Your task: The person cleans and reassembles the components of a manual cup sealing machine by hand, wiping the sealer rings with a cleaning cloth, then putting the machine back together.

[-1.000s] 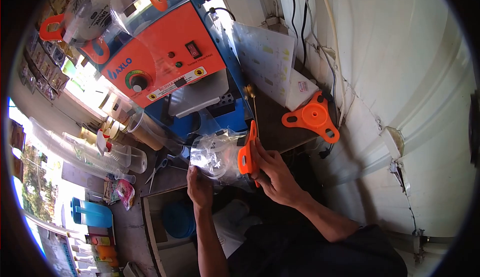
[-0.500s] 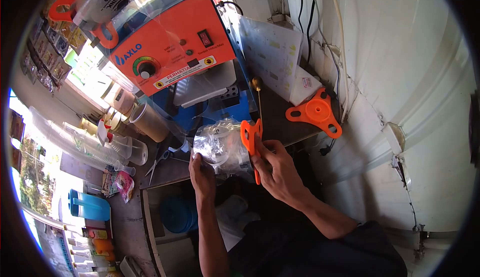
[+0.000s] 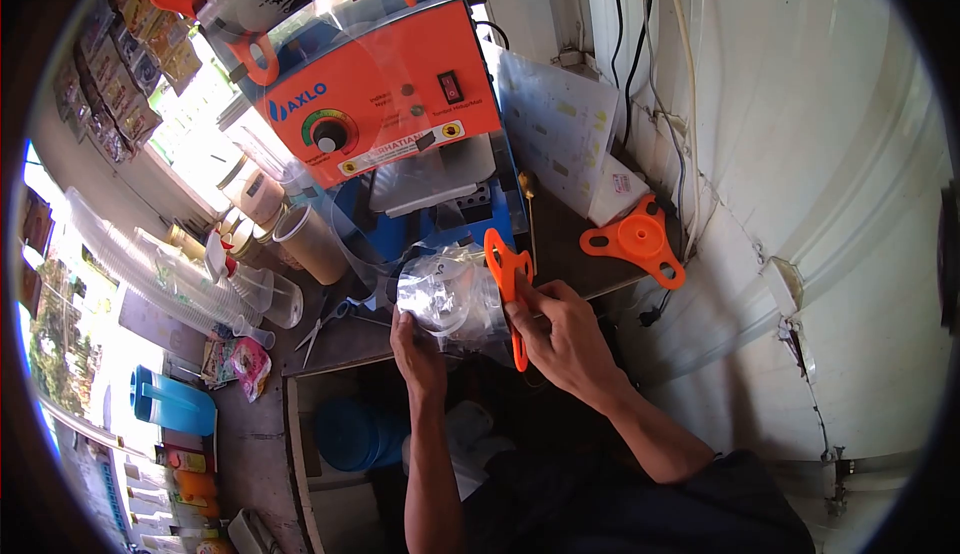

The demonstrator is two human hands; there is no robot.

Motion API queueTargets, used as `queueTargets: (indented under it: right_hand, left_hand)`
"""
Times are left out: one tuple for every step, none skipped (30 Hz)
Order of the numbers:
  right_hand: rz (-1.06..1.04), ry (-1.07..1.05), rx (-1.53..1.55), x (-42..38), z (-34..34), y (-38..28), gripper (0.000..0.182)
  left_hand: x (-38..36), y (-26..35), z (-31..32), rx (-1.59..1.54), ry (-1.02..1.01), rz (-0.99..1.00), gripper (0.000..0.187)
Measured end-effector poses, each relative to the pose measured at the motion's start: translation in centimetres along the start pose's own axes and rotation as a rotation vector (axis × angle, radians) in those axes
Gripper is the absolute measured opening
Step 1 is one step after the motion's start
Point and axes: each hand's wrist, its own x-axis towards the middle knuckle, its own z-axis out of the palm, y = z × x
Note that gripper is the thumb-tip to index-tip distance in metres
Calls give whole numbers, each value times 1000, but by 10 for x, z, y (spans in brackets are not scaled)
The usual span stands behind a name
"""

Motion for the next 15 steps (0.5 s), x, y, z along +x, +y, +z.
queueTargets:
  right_hand:
    - [-12, -2, -2, 3, -2, 1, 42]
    - [-48, 70, 64, 4, -3, 1, 45]
    - [-81, 138, 131, 5, -3, 2, 49]
    - [-89, 126, 131, 10, -2, 8, 49]
    - [-208, 188, 130, 19, 1, 17, 53]
    - [-323, 254, 131, 27, 1, 21, 56]
    - [-344, 179, 144, 33, -1, 19, 57]
    - [-347, 181, 146, 40, 1, 17, 57]
    - [-347, 139, 272, 46, 8, 15, 51]
    - [-345, 95, 395, 51, 14, 12, 45]
    - [-349, 96, 394, 51, 22, 9, 45]
    - [-284, 154, 509, 51, 31, 5, 39]
    - [-217, 205, 623, 52, 38, 1, 33]
    - [-218, 200, 624, 53, 40, -3, 33]
    - [-199, 257, 652, 53, 41, -8, 30]
  left_hand:
    - [2, 1, 1, 19, -40, 0, 42]
    - [2, 3, 0, 42, -75, -1, 40]
    - [3, 4, -3, 40, -66, 8, 40]
    - [4, 3, -5, 75, -75, -5, 39]
    - [5, 4, -5, 110, -86, -19, 38]
    - [2, 8, 0, 111, -81, -14, 38]
    - [-3, 14, 8, 240, -75, 5, 38]
    - [-6, 17, 16, 369, -72, 23, 37]
    - [-7, 14, 24, 260, -22, 14, 38]
    - [-7, 13, 23, 257, -25, 15, 38]
    - [-6, 10, 19, 216, -46, 1, 38]
    - [-2, 7, 14, 175, -69, -7, 39]
    - [0, 3, 8, 194, -94, 28, 40]
    - [0, 2, 8, 194, -89, 30, 40]
    - [0, 1, 8, 170, -87, 36, 40]
